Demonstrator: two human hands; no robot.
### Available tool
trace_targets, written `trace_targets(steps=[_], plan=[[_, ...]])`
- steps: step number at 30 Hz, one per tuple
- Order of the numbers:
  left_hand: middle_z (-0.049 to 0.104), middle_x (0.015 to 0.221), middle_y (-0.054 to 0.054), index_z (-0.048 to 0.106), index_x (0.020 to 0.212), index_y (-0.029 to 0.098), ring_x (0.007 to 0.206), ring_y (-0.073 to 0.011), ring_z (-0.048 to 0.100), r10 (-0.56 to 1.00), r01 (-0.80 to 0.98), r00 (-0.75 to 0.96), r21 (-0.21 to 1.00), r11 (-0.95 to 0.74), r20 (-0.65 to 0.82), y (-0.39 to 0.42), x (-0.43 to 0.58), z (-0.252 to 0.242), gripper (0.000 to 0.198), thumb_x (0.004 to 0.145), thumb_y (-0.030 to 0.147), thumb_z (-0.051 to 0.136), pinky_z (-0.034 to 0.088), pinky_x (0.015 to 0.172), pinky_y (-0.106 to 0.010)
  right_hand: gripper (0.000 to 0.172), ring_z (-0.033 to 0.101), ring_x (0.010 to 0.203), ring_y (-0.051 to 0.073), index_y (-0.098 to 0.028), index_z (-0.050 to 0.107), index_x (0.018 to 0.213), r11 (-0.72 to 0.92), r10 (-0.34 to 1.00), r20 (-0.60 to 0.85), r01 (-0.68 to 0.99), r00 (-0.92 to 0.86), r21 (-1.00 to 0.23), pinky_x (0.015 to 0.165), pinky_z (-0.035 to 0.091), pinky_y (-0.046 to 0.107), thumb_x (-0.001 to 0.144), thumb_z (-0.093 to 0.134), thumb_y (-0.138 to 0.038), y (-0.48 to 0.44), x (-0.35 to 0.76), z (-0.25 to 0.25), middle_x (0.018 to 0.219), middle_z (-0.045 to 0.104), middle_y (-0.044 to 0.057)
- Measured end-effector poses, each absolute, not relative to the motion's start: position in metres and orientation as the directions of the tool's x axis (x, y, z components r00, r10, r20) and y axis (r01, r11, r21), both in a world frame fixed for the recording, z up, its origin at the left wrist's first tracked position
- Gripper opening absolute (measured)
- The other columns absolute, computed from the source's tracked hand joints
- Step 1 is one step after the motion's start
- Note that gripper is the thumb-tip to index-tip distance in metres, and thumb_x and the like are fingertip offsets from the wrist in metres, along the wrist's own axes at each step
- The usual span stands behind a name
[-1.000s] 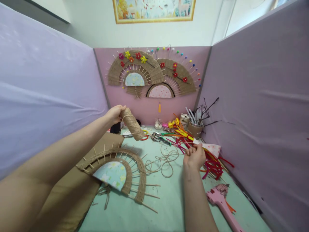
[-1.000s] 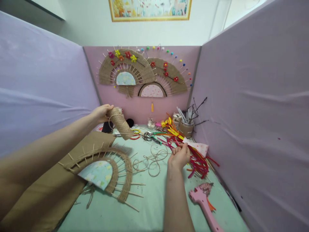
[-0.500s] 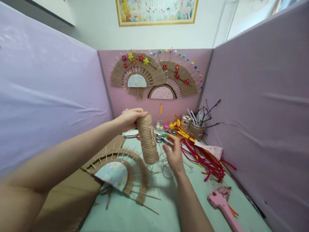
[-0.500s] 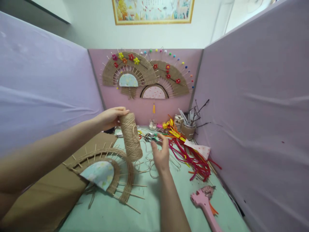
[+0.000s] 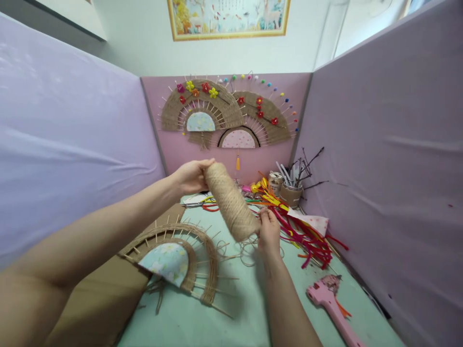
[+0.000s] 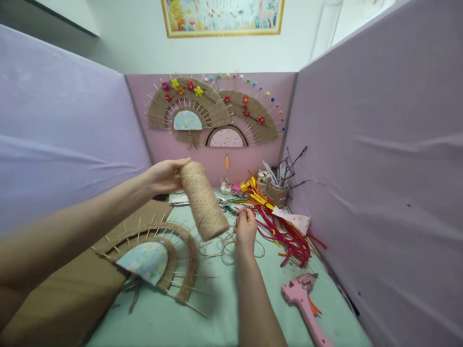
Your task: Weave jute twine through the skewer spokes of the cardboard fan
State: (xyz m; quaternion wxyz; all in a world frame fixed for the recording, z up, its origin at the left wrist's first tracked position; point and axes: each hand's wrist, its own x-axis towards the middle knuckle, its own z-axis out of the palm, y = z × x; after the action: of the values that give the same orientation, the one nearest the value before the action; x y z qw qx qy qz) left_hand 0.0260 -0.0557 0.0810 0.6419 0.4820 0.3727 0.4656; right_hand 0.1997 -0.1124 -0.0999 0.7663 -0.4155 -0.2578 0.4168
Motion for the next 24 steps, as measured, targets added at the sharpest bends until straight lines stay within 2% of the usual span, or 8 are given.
trace_targets(steps=[2, 4, 6, 8, 13, 17, 21, 24], plan=[[0.062, 0.074, -0.004, 0.057, 0.073, 0.017, 0.068, -0.0186, 0.060, 0.984, -0.292, 0.174, 0.956, 0.021, 0.032, -0.047, 0.022, 0.087, 0.014, 0.085, 0.022, 0.062, 0.052, 0.069, -0.035, 0.038, 0.019, 0.041, 0.006, -0.022, 0.048, 0.072, 0.286, 0.864, 0.034, -0.435, 0.503, -0.854, 0.040, 0.015, 0.020, 0.075, 0.065, -0.056, -0.111, 0.203, -0.100, 0.047, 0.025, -0.013], [0.056, 0.067, 0.001, 0.050, 0.065, 0.019, 0.062, -0.0139, 0.054, 0.978, -0.269, 0.012, 0.943, -0.196, 0.206, -0.037, 0.017, 0.090, 0.024, 0.086, 0.019, 0.060, 0.048, 0.064, -0.028, 0.041, 0.019, 0.041, 0.006, -0.021, 0.050, 0.072, 0.297, 0.884, 0.068, -0.443, 0.463, -0.846, 0.040, 0.016, 0.020, 0.074, 0.067, -0.058, -0.112, 0.203, -0.099, 0.046, 0.026, -0.013], [0.049, 0.061, 0.004, 0.044, 0.059, 0.019, 0.059, -0.0119, 0.049, 0.930, -0.149, -0.081, 0.918, -0.368, 0.360, -0.027, 0.010, 0.090, 0.031, 0.083, 0.019, 0.064, 0.043, 0.060, -0.024, 0.044, 0.021, 0.040, 0.005, -0.021, 0.049, 0.071, 0.322, 0.896, 0.097, -0.482, 0.433, -0.815, 0.041, 0.017, 0.020, 0.074, 0.067, -0.061, -0.112, 0.204, -0.098, 0.045, 0.029, -0.013], [0.047, 0.059, 0.005, 0.046, 0.058, 0.019, 0.060, -0.0118, 0.049, 0.906, -0.026, -0.094, 0.909, -0.417, 0.413, -0.018, 0.001, 0.090, 0.031, 0.076, 0.019, 0.071, 0.042, 0.058, -0.023, 0.044, 0.024, 0.040, 0.006, -0.022, 0.047, 0.070, 0.368, 0.879, 0.105, -0.522, 0.465, -0.769, 0.040, 0.019, 0.020, 0.076, 0.064, -0.062, -0.111, 0.210, -0.100, 0.046, 0.032, -0.012], [0.053, 0.058, 0.003, 0.050, 0.062, 0.020, 0.057, -0.0168, 0.056, 0.998, 0.020, 0.002, 0.998, -0.057, 0.057, -0.007, -0.023, 0.101, 0.026, 0.068, 0.016, 0.075, 0.049, 0.060, -0.031, 0.039, 0.026, 0.039, 0.008, -0.024, 0.037, 0.066, 0.452, 0.730, 0.010, -0.470, 0.684, -0.758, 0.039, 0.025, 0.022, 0.084, 0.050, -0.057, -0.105, 0.239, -0.112, 0.048, 0.029, -0.011], [0.065, 0.073, -0.008, 0.059, 0.080, 0.018, 0.067, -0.0248, 0.065, 0.995, -0.156, 0.038, 0.983, 0.098, -0.094, -0.010, -0.027, 0.112, 0.007, 0.084, 0.023, 0.062, 0.056, 0.069, -0.044, 0.024, 0.039, 0.048, 0.010, -0.023, 0.046, 0.072, 0.380, 0.669, -0.050, -0.399, 0.742, -0.834, 0.045, 0.034, 0.024, 0.075, 0.058, -0.043, -0.096, 0.244, -0.120, 0.058, 0.042, -0.007], [0.063, 0.079, -0.008, 0.059, 0.093, 0.016, 0.069, -0.0203, 0.064, 0.994, -0.429, -0.066, 0.902, 0.053, -0.090, -0.016, -0.012, 0.112, 0.009, 0.092, 0.022, 0.052, 0.057, 0.074, -0.040, 0.035, 0.055, 0.087, 0.020, -0.021, 0.053, 0.087, 0.316, 0.549, -0.047, -0.259, 0.835, -0.913, 0.079, 0.049, 0.035, 0.058, 0.071, -0.027, -0.090, 0.232, -0.121, 0.094, 0.056, 0.004], [0.060, 0.082, -0.006, 0.060, 0.094, 0.015, 0.070, -0.0183, 0.062, 0.993, -0.452, -0.113, 0.892, -0.013, -0.042, -0.024, 0.003, 0.105, 0.006, 0.091, 0.019, 0.057, 0.057, 0.076, -0.040, 0.048, 0.049, 0.113, 0.027, -0.018, 0.053, 0.102, 0.307, 0.452, 0.071, -0.080, 0.889, -0.948, 0.104, 0.038, 0.044, 0.058, 0.072, -0.026, -0.096, 0.224, -0.115, 0.118, 0.052, 0.014]])
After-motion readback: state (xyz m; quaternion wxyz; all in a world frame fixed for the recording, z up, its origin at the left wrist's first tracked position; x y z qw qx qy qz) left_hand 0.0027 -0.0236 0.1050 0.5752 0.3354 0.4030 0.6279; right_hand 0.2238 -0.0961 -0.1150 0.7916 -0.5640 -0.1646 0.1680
